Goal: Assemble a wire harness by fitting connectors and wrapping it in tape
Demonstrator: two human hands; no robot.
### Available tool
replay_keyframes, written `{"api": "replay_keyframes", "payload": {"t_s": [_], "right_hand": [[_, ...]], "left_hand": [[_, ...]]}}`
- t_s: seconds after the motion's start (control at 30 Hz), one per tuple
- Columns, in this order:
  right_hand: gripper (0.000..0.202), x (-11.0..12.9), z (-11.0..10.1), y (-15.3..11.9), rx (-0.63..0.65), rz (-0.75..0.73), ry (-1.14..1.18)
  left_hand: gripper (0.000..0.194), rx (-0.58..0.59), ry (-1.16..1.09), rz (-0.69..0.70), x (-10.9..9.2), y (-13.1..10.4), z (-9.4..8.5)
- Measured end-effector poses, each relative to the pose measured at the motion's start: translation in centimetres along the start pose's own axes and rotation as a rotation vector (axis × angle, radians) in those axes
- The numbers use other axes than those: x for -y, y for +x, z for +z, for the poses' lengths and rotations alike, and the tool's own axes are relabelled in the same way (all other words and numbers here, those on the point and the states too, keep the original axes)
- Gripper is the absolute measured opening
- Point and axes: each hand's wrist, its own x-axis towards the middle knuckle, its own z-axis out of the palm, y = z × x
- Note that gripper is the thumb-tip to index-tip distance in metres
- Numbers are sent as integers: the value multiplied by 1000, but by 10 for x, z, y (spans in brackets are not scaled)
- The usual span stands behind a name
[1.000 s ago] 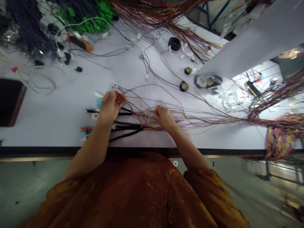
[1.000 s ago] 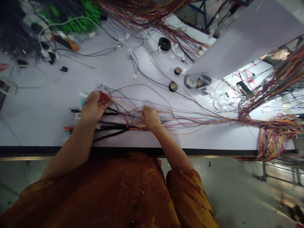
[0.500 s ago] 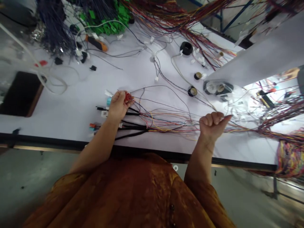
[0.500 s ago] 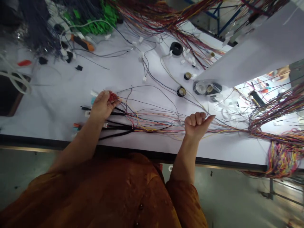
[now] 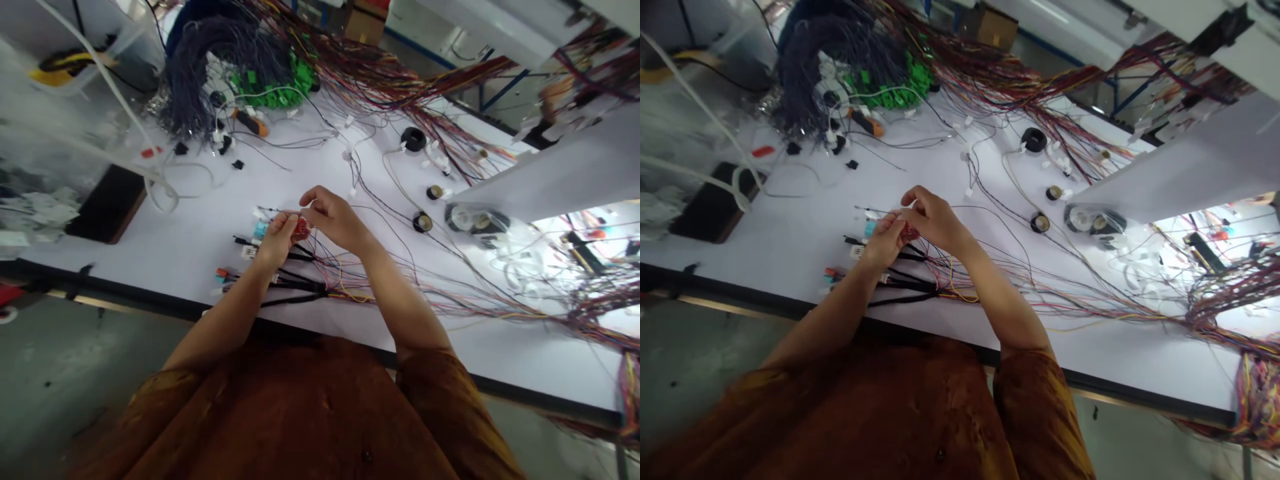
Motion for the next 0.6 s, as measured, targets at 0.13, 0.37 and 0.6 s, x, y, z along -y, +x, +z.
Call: {"api": "replay_keyframes", "payload": {"t_s": [0.13, 0.37, 0.6], "right_hand": [[12, -16, 10, 15, 119, 5, 93], [10, -31, 6, -4, -205, -42, -151], [17, -37, 11, -25, -291, 75, -88]], "left_hand": [[40, 25, 77, 22, -2, -3, 1], [36, 38, 8, 42, -11, -10, 6], [35, 10, -5, 44, -17, -13, 8]]}}
